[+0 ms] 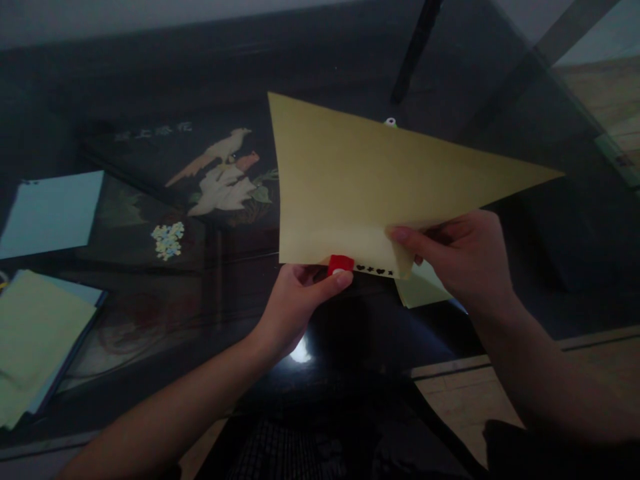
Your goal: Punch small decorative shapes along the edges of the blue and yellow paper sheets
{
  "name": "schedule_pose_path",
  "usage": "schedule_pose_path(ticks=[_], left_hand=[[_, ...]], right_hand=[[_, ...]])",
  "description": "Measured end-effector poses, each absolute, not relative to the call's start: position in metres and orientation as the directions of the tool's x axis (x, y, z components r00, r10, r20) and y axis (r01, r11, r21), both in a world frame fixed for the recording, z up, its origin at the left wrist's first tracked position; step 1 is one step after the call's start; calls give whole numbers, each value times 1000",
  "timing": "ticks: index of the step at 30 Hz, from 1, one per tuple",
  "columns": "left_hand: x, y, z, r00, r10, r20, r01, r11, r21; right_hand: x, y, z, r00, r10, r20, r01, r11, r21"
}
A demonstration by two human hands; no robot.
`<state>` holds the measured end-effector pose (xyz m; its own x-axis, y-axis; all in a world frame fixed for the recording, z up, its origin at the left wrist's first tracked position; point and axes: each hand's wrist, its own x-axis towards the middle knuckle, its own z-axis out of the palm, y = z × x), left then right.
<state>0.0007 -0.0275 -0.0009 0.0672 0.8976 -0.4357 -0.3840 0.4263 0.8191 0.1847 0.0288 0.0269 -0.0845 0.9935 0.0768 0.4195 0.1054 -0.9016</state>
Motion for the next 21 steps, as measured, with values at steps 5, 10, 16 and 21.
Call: schedule_pose_path(ticks=[5, 10, 16, 21], left_hand=[[2, -29, 0, 78, 896, -437, -417, 427, 802], [1, -30, -1, 89, 902, -423, -428, 418, 801], [1, -31, -1, 64, 907, -416, -381, 407, 830], [2, -32, 0, 52, 910, -412, -420, 395, 817]], right_hand=[[184, 27, 28, -72, 994, 80, 433, 103, -895], [186, 26, 27, -80, 993, 92, 449, 118, -886], [187, 25, 29, -88, 992, 92, 467, 123, -876], [187, 24, 28, -80, 992, 101, 453, 127, -882]])
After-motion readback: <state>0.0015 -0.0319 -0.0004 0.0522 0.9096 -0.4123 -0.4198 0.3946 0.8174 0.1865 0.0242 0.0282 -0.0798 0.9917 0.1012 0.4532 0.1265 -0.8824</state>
